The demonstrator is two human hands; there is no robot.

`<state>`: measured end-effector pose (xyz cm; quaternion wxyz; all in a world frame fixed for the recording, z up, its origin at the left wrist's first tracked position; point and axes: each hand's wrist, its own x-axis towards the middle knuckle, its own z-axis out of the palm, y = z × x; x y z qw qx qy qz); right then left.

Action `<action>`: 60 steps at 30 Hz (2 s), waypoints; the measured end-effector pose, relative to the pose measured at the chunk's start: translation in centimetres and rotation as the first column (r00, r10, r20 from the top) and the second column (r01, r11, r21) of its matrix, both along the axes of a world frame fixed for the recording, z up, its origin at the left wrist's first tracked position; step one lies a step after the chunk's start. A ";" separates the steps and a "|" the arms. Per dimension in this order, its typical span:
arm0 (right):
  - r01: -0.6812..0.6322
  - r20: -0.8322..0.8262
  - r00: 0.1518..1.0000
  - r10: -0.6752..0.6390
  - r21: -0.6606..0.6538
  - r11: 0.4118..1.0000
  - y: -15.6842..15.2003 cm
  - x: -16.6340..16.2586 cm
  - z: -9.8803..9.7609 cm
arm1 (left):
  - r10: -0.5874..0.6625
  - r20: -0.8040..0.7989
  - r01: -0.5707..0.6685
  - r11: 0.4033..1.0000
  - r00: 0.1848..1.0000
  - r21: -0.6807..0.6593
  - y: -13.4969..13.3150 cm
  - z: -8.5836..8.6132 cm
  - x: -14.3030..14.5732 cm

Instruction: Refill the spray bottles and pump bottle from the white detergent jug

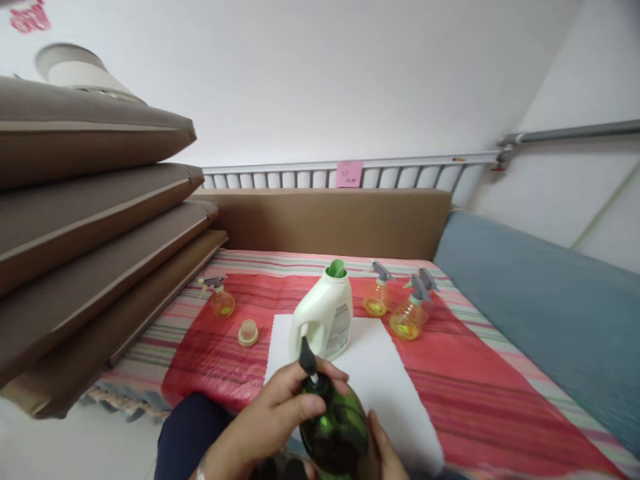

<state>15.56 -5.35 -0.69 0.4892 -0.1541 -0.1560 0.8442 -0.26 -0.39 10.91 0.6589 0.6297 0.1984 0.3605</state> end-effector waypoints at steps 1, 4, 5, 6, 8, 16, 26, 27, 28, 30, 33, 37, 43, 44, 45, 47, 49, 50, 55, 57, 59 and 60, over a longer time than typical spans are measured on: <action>-0.031 0.003 1.000 0.031 -0.001 1.000 0.0 -0.1 0.0 | 0.039 0.009 -0.039 0.999 0.999 0.007 0.2 -0.4 -0.1; 0.062 0.000 0.998 -0.062 0.027 0.998 0.0 -0.5 0.7 | 0.201 0.063 -0.202 0.979 0.977 0.007 0.8 -1.9 0.4; 0.153 -0.002 0.988 -0.153 0.045 0.987 0.0 -0.8 1.0 | 0.278 0.085 -0.278 0.961 0.957 -0.012 0.8 -2.3 0.8; 0.262 -0.001 0.965 -0.263 0.062 0.963 0.0 -1.0 1.3 | 0.361 0.097 -0.358 0.933 0.928 -0.044 0.9 -2.7 1.1; 0.428 0.001 0.903 -0.429 0.068 0.901 0.0 -1.3 1.6 | 0.495 0.079 -0.486 0.868 0.866 -0.105 0.8 -3.2 1.8; 0.338 -0.034 0.941 -0.338 -0.003 0.941 0.3 -0.9 0.5 | 0.434 0.085 -0.412 0.891 0.897 -0.192 1.5 -3.0 1.7; 0.238 -0.046 0.970 -0.239 -0.019 0.971 0.3 -0.6 0.3 | 0.324 0.111 -0.286 0.920 0.939 -0.270 1.6 -3.3 1.7; 0.252 -0.034 0.967 -0.252 -0.012 0.968 0.2 -0.7 0.5 | 0.334 0.117 -0.293 0.917 0.935 -0.273 1.7 -3.3 1.7; 0.285 -0.021 0.958 -0.285 -0.001 0.959 0.1 -0.9 0.8 | 0.372 0.119 -0.329 0.904 0.921 -0.273 1.8 -3.4 1.7; 0.384 0.007 0.923 -0.384 0.013 0.923 -0.1 -1.2 1.2 | 0.502 0.100 -0.461 0.844 0.859 -0.276 1.9 -3.5 2.1; 0.437 0.025 0.899 -0.436 -0.012 0.899 -0.1 -1.3 1.2 | 0.650 0.048 -0.624 0.745 0.758 -0.237 1.7 -3.6 2.8; 0.331 -0.029 0.943 -0.333 -0.056 0.942 0.2 -0.8 0.3 | 0.486 0.073 -0.465 0.864 0.871 -0.194 1.5 -3.4 2.7; 0.276 -0.083 0.958 -0.275 0.005 0.961 0.6 -0.4 -0.4 | 0.515 0.043 -0.499 0.845 0.856 -0.192 2.2 -3.3 2.3; 0.272 -0.088 0.959 -0.271 0.002 0.962 0.6 -0.4 -0.3 | 0.529 0.048 -0.516 0.841 0.848 -0.162 2.2 -3.3 2.3; 0.267 -0.090 0.960 -0.266 -0.005 0.964 0.5 -0.4 -0.3 | 0.517 0.055 -0.505 0.851 0.855 -0.141 2.2 -3.3 2.3; 0.256 -0.086 0.963 -0.257 -0.023 0.966 0.5 -0.3 -0.2 | 0.437 0.068 -0.425 0.893 0.897 -0.147 2.1 -3.3 2.2; 0.249 -0.075 0.965 -0.250 -0.024 0.968 0.4 -0.3 0.0 | 0.370 0.081 -0.349 0.916 0.926 -0.198 2.1 -3.3 2.1; 0.256 -0.069 0.964 -0.256 -0.014 0.967 0.4 -0.4 0.1 | 0.372 0.082 -0.348 0.912 0.924 -0.220 2.2 -3.3 2.0; 0.309 -0.059 0.950 -0.308 0.008 0.951 0.4 -0.4 0.2 | 0.571 0.053 -0.556 0.813 0.819 -0.172 2.5 -3.7 2.4; 0.263 -0.076 0.962 -0.264 -0.019 0.964 0.5 -0.3 0.1 | 0.539 0.069 -0.522 0.834 0.839 -0.177 2.5 -3.8 2.5; 0.214 -0.085 0.973 -0.217 -0.040 0.976 0.7 -0.1 -0.1 | 0.449 0.084 -0.422 0.878 0.890 -0.226 2.6 -3.8 2.4; 0.200 -0.088 0.975 -0.203 -0.039 0.979 0.8 0.0 -0.3 | 0.412 0.085 -0.380 0.889 0.907 -0.255 2.7 -3.8 2.2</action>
